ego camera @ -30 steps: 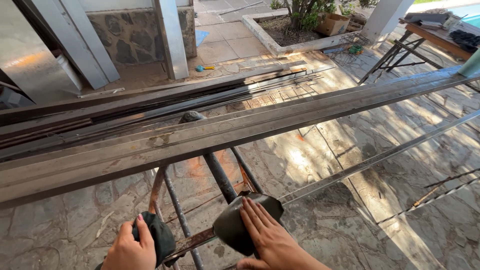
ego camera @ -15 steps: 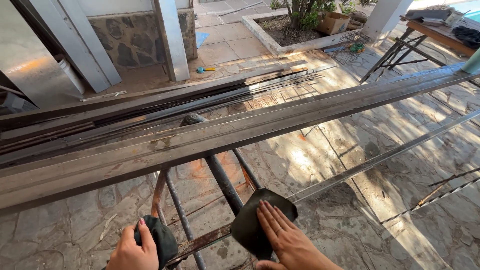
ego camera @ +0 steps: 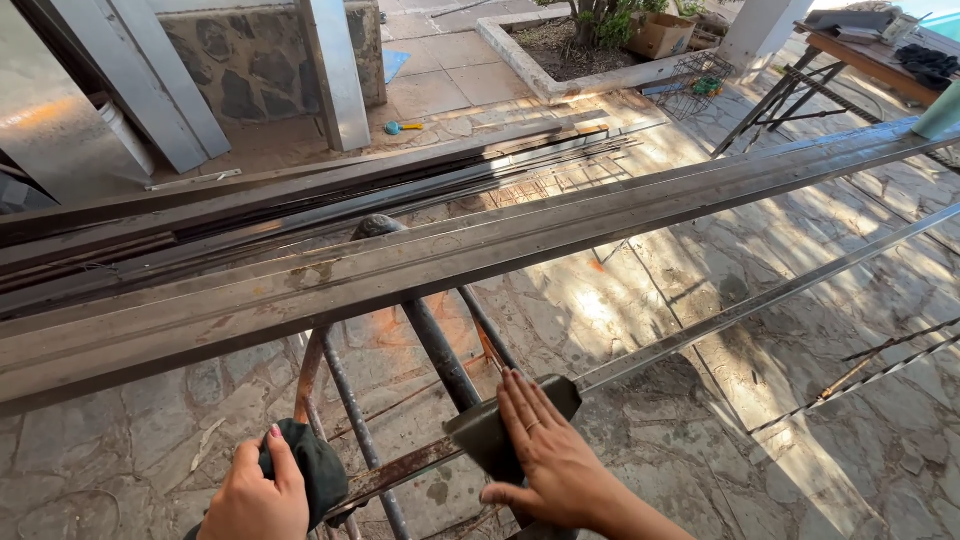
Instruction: Manually sanding a long metal beam using a sanding block and water for wet sanding to prepare the surface.
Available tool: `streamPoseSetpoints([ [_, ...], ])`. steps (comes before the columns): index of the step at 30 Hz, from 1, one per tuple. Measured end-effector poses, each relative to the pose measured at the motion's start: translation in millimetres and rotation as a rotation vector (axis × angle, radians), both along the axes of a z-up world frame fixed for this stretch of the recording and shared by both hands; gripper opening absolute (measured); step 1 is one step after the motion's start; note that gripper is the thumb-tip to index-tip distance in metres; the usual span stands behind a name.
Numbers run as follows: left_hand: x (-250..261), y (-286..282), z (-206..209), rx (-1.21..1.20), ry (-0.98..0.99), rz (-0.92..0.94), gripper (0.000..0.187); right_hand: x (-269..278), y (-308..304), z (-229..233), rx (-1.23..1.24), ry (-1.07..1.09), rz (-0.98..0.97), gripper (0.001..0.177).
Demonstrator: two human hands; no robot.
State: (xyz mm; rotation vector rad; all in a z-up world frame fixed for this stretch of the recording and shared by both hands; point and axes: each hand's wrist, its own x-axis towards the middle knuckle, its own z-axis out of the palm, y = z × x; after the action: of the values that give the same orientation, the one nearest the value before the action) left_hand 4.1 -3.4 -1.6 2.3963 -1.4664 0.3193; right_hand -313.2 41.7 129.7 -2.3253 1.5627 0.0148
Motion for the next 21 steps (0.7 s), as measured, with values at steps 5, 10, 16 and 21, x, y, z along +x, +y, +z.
streamPoseSetpoints([
  [5, -1.1, -0.2, 4.4, -0.03, 0.035, -0.031, 0.039, -32.4, 18.8, -13.9, -0.113, -0.047, 0.036, 0.106],
  [10, -1.9, 3.1, 1.5, 0.002, 0.005, -0.027, 0.043, -23.3, 4.2, -2.0, 0.041, 0.077, -0.138, 0.104],
  [16, -1.1, -3.7, -7.9, -0.046, 0.094, -0.019, 0.035, -54.7, 21.8, -21.8, -0.066, -0.146, -0.087, 0.105],
  [21, 0.6, -2.2, -12.0, -0.057, 0.054, -0.005, 0.033, -41.8, -5.2, -12.9, 0.048, 0.009, -0.245, 0.106],
])
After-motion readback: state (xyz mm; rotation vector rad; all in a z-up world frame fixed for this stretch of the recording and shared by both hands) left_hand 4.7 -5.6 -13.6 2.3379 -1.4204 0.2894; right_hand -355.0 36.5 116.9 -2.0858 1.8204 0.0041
